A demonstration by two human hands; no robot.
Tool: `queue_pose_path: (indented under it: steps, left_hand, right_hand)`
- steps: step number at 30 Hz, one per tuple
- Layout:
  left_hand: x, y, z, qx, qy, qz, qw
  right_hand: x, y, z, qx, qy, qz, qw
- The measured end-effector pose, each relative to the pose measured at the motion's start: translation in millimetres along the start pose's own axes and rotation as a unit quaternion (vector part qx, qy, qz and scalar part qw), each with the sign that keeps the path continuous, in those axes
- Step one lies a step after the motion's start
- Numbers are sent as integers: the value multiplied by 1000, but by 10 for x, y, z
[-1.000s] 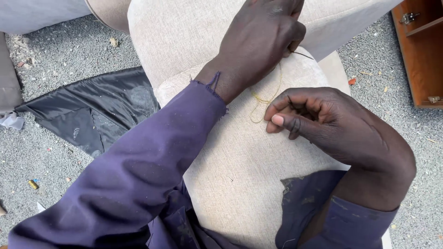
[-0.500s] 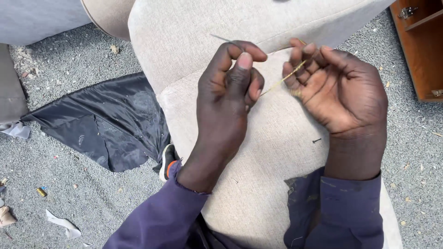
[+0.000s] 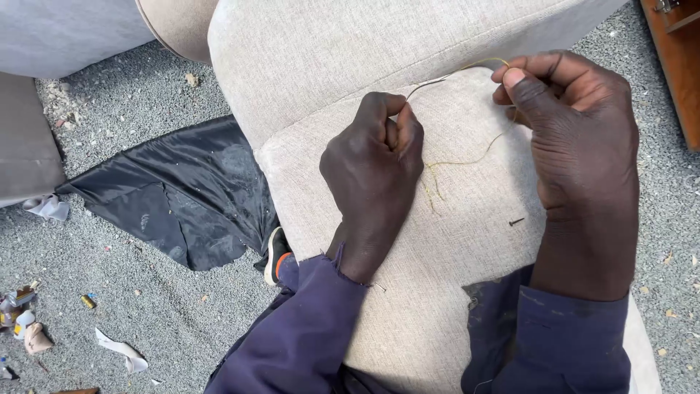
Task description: Hand-sewing a seam on a sofa cushion and cutting the thread with scissors
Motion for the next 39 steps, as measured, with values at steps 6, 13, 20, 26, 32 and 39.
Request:
queue_pose_path:
  steps: [6,13,20,26,32,39]
  left_hand:
    - [-22,-16,-54,-44,-24,6,999]
    - [-35,-37,-110,-60,-99,-22,993]
    - [-413,10,41,-18,75,130,988]
    - [-715,-124,36,-39,130,225,965]
    - [-668,-379,-9,-61,-11,234,970]
    - [-383,-515,-145,-255,-185,223,922]
  right_hand:
    - [0,16,25,12,-5,4,1000]
    - [40,58,140,74,17,23,997]
    - [70,75,238,200,133,118,963]
    - [178,-32,401,261,226,212,914]
    - [178,18,513,238,153,209,936]
    - [-1,302,-47,267,79,13,960]
Point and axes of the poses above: each hand's wrist, its own x-axis away from the middle knuckle, its own y-axis out of the back of the hand, z = x × y, the point moved 3 cm from there along -x, towards the middle knuckle, and after that the axes turned 1 degree about -z, right-handed, at the moved point
